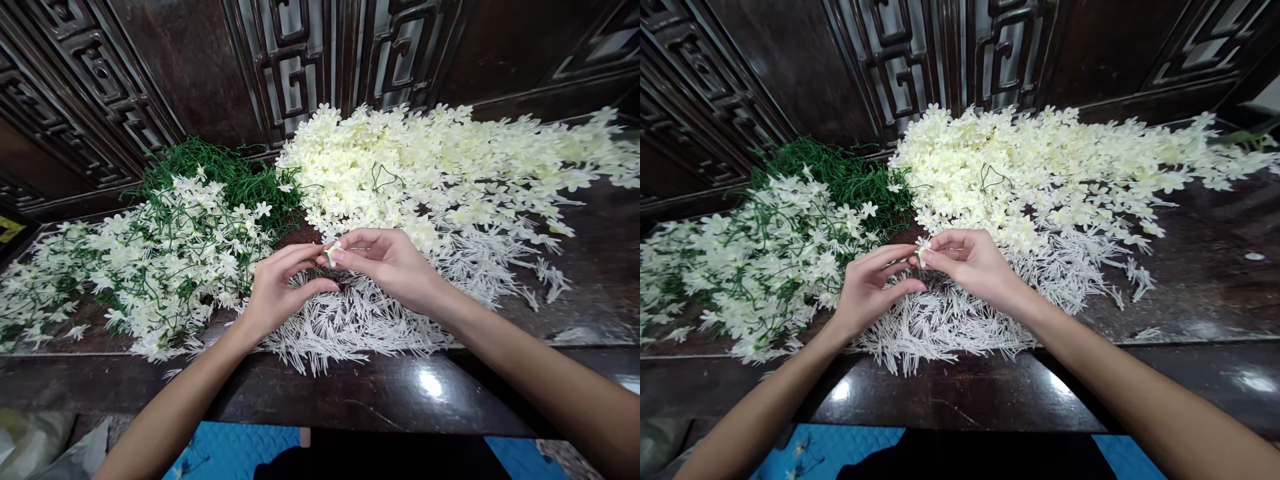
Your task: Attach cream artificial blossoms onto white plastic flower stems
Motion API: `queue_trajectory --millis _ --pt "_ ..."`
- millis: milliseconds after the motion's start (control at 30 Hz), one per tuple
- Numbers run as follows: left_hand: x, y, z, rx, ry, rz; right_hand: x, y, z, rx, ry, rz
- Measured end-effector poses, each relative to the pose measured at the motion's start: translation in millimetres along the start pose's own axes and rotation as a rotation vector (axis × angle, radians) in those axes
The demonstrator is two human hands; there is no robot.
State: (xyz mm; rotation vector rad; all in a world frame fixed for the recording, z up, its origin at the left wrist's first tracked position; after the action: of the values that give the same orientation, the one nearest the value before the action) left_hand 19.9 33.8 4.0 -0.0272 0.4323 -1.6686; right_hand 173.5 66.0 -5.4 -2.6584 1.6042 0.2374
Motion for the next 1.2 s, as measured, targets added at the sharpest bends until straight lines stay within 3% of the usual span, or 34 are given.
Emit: queue_trajectory --millis 167,333,500,933,1200 --pt "2 -1.6 -2 -0.044 -0.011 0.057 0 2 -3 0.018 -0.009 0.008" --pt "-2 -4.2 -1 -0.108 -0.069 -0.003 -1 -3 -12 0.053 -0.032 0.017" --pt "-4 -4.1 2 -0.255 -0.077 -0.048 -1 -10 -21 0.242 -0.103 0.052" --pt "2 -2.5 9 -0.175 -0.16 -0.05 5 3 -19 0.324 -0.185 -0.087" --pt "2 -1.1 11 -0.301 -0.085 -0.062 7 7 -19 0.459 -0.226 -0.117"
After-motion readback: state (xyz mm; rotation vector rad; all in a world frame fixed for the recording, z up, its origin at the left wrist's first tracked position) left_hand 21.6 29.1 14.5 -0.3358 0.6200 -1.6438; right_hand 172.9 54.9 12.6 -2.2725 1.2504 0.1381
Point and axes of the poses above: each hand's wrist, its own x-axis away from the middle knuckle, its own y-axis out of the palm, z = x × y, the point moved 5 cm from there along -x, towards the middle knuckle, and after that the axes turned 8 degrees about -y, right-handed, at the moved point
